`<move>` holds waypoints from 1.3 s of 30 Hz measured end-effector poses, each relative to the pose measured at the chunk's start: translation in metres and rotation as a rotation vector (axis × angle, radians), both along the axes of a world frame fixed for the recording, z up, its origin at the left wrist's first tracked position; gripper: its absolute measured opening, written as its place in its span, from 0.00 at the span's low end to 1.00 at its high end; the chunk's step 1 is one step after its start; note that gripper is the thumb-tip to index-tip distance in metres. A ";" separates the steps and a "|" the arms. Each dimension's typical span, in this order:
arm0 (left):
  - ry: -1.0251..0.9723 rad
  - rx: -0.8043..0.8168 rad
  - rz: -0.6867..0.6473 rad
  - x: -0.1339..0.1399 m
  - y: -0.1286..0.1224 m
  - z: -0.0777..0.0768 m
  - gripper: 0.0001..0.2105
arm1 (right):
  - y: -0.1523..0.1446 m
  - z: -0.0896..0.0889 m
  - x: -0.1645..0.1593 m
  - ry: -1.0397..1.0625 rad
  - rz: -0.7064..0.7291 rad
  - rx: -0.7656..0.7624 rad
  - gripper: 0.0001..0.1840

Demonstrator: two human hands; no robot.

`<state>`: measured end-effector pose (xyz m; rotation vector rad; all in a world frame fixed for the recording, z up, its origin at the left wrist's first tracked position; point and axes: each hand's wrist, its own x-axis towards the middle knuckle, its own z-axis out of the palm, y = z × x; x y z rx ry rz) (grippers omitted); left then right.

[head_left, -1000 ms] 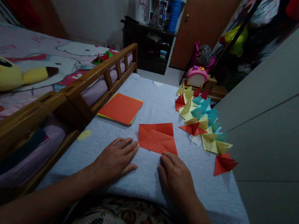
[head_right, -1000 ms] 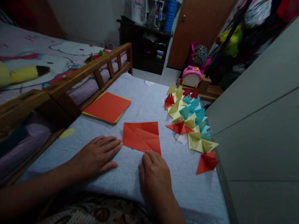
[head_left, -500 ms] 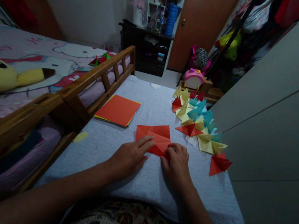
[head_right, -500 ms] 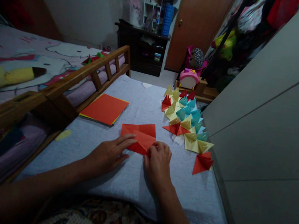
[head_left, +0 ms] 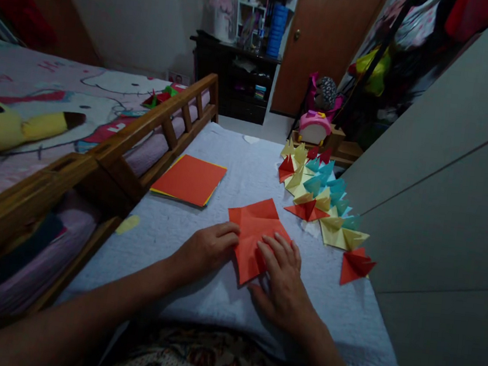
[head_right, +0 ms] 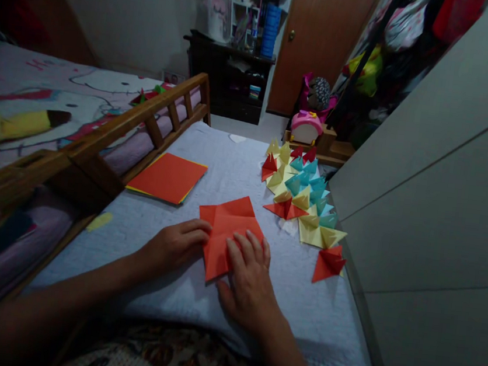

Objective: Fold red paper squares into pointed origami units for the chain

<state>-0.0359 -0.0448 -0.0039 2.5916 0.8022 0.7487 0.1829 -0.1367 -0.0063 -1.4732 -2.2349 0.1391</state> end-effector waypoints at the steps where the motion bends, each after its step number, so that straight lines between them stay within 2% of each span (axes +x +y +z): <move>1: -0.033 -0.017 -0.015 -0.004 0.001 0.000 0.09 | 0.000 -0.001 0.002 -0.014 -0.020 0.020 0.33; 4: -0.083 -0.065 -0.035 -0.013 0.005 0.000 0.08 | 0.002 -0.005 0.005 -0.035 -0.091 0.063 0.21; 7: -0.050 -0.074 -0.032 -0.015 0.006 -0.004 0.08 | 0.005 -0.007 0.002 -0.026 -0.138 0.068 0.12; 10: 0.056 0.009 -0.006 -0.015 0.005 -0.007 0.07 | 0.007 -0.010 0.000 -0.003 -0.133 0.054 0.10; 15: 0.201 0.301 0.091 -0.016 -0.006 -0.002 0.05 | 0.007 -0.012 0.002 0.032 -0.097 0.035 0.11; 19: 0.248 0.390 -0.037 -0.011 -0.017 0.003 0.08 | 0.007 -0.013 0.003 0.040 -0.090 0.029 0.12; 22: 0.253 0.344 -0.128 -0.006 -0.019 0.001 0.07 | 0.008 -0.013 0.002 0.048 -0.091 0.026 0.12; 24: 0.254 0.295 -0.139 -0.004 -0.017 -0.002 0.08 | 0.008 -0.014 0.003 0.057 -0.094 0.031 0.12; 28: 0.217 0.182 -0.071 -0.006 -0.014 -0.004 0.08 | 0.007 -0.017 0.007 0.105 -0.109 0.025 0.12; 35: 0.120 -0.077 0.070 -0.003 -0.013 0.005 0.10 | 0.007 -0.020 0.022 0.221 -0.208 -0.014 0.08; 39: 0.070 -0.069 0.054 0.000 -0.010 0.003 0.08 | 0.008 -0.018 0.025 0.249 -0.254 -0.034 0.08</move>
